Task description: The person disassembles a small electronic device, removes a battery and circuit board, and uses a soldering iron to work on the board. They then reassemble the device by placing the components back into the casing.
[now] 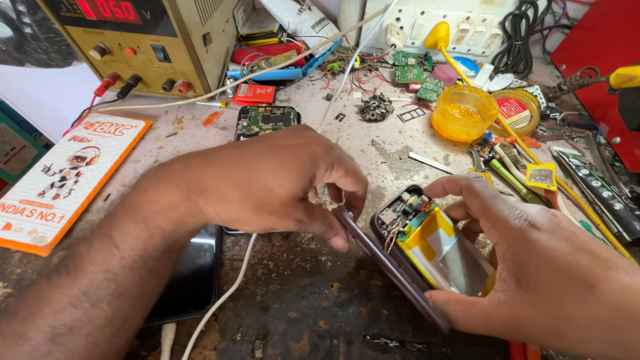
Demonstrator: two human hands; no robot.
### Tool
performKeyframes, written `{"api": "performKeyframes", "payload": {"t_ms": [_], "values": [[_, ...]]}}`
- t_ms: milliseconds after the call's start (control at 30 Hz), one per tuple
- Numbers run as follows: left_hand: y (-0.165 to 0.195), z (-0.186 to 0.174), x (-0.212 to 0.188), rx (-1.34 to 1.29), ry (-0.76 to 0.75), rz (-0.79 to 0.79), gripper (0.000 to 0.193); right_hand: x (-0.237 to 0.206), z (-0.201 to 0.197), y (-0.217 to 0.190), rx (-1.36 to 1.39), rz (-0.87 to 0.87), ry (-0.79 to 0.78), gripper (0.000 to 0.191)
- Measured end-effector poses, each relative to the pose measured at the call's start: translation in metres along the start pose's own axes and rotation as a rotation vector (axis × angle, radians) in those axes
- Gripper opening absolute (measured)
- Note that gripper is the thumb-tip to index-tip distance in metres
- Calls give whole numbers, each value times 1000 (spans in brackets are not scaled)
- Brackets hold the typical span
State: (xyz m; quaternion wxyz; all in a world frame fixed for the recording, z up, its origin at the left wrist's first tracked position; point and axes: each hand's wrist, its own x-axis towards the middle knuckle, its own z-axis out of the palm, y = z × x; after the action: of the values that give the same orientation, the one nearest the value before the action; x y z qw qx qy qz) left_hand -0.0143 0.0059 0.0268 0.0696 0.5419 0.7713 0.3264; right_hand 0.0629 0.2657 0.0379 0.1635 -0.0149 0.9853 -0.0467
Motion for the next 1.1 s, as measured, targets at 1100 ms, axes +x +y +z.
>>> {"api": "performKeyframes", "payload": {"t_ms": [1100], "values": [[-13, 34, 38, -251, -44, -543, 52, -2, 8, -4, -207, 48, -172, 137]]}}
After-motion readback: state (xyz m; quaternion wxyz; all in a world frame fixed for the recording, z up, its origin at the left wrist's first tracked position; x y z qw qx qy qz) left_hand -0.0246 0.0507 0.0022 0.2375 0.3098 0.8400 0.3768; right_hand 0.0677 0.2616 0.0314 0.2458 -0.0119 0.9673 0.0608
